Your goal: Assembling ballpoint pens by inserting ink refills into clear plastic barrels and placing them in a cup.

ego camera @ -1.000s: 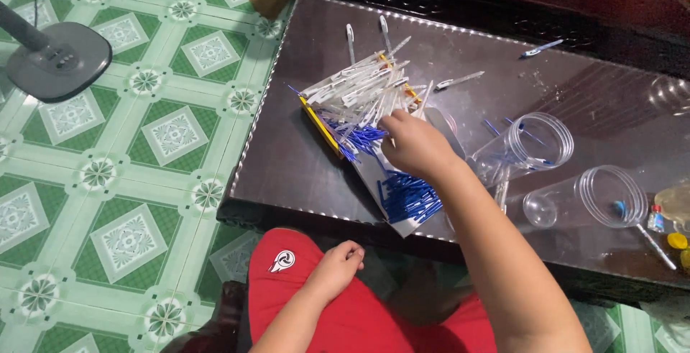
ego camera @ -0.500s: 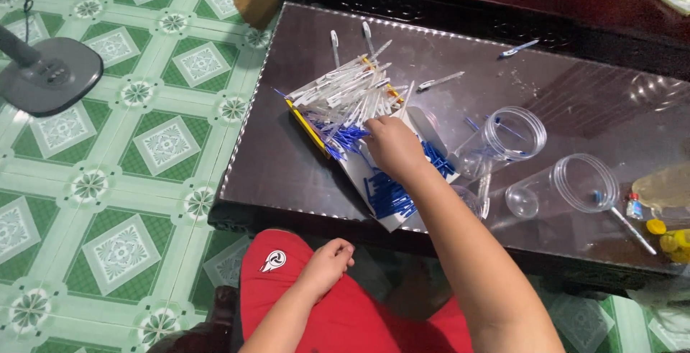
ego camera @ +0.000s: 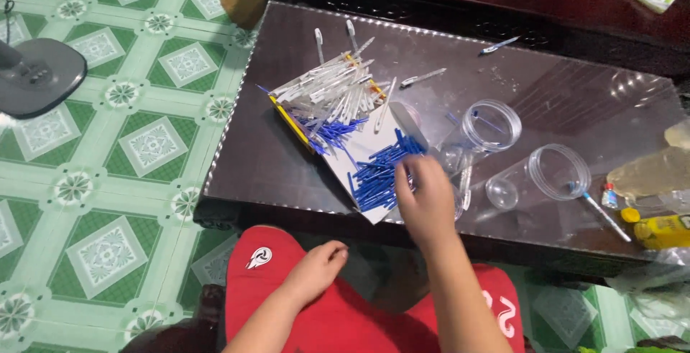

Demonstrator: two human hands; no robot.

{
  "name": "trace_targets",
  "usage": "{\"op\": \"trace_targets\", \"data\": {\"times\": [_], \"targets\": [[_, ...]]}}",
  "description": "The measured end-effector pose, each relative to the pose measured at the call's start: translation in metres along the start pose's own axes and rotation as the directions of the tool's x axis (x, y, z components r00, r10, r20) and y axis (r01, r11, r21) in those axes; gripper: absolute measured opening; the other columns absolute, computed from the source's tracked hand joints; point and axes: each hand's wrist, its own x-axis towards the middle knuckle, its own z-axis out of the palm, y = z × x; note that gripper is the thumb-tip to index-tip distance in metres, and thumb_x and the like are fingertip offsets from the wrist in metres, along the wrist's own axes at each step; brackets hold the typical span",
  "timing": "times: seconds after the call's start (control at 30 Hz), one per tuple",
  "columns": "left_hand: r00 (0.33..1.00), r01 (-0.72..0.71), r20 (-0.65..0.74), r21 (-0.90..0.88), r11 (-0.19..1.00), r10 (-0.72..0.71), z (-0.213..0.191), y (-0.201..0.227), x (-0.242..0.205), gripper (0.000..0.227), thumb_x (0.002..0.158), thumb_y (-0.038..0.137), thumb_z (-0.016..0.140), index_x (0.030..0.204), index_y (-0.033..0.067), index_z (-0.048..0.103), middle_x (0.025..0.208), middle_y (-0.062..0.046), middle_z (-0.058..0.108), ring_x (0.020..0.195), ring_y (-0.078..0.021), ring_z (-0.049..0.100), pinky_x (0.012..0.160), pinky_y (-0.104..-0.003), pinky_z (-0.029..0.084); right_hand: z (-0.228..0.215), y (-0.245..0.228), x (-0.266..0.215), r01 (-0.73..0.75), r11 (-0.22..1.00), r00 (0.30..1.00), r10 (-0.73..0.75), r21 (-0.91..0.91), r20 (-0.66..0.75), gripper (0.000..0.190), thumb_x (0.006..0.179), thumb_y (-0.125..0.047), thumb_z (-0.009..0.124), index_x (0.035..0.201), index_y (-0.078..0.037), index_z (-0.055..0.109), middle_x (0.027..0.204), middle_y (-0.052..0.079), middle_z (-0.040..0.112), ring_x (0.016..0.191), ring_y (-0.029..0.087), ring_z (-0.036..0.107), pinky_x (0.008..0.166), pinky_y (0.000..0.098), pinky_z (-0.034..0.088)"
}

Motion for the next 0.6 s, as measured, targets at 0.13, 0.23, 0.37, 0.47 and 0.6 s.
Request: {"op": "trace_targets", "data": {"times": [0.13,0.23,0.37,0.47,0.6], "targets": [[0.96,-0.257,-0.005,-0.422,0.869,0.281,0.03,-0.001,-0.017,0.056,0.098,0.036,0.059,0.15,0.0165,0.047,0.142,-0.008,0.066,0.13,-0.0145,0.061,0.108,-0.03,0.047,0.017,0.001,-0.115,-0.389,0.844,0.916,0.398,0.369,0.053,0.01,0.094,-0.018,0.069,0.086,-0.013,0.07,0.08,-0.001,0.066,0.076,0.012,0.057,0.074,0.0284,0.045],[0.917,-0.21,-0.033,-0.887,0.412,0.397,0.028,0.05,-0.054,0.084,0.093,0.055,0.06,0.158,0.0132,0.027,0.156,-0.017,0.048,0.134,-0.0272,0.056,0.109,-0.044,0.047,0.035,0.006,-0.177,-0.505,0.657,0.863,0.404,0.56,0.304,0.012,0.095,-0.018,0.071,0.087,-0.01,0.072,0.079,0.001,0.069,0.072,0.01,0.057,0.067,0.0273,0.045],[0.994,-0.054,-0.022,-0.946,0.321,0.105,0.049,0.045,-0.063,0.038,0.102,0.017,0.044,0.114,-0.0082,0.07,0.114,-0.024,0.076,0.107,-0.0301,0.071,0.094,-0.039,0.055,0.011,0.025,-0.184,-0.667,0.566,0.738,0.416,0.484,0.531,0.016,0.093,-0.018,0.074,0.081,-0.007,0.071,0.074,0.003,0.069,0.066,0.012,0.063,0.061,0.0285,0.053],[0.995,0.088,0.06,-0.918,0.386,-0.084,0.046,0.041,-0.061,0.032,0.099,0.004,0.043,0.111,-0.0094,0.069,0.105,-0.027,0.078,0.097,-0.0333,0.074,0.084,-0.038,0.057,-0.008,0.089,-0.131,-0.488,0.847,0.837,0.383,0.213,0.391,0.028,0.096,-0.029,0.067,0.078,-0.008,0.072,0.074,0.006,0.072,0.068,0.02,0.066,0.063,0.036,0.053],[0.929,0.299,0.148,-0.841,0.452,-0.338,0.039,0.064,-0.078,0.044,0.077,-0.015,0.038,0.108,-0.0127,0.069,0.098,-0.03,0.076,0.049,-0.0203,0.047,0.044,-0.029,0.037,-0.023,0.118,-0.061,-0.311,0.825,0.787,0.502,-0.472,0.359,0.03,0.097,-0.035,0.056,0.117,-0.018,0.072,0.114,0.005,0.065,0.104,0.034,0.066,0.081,0.051,0.052]]}}
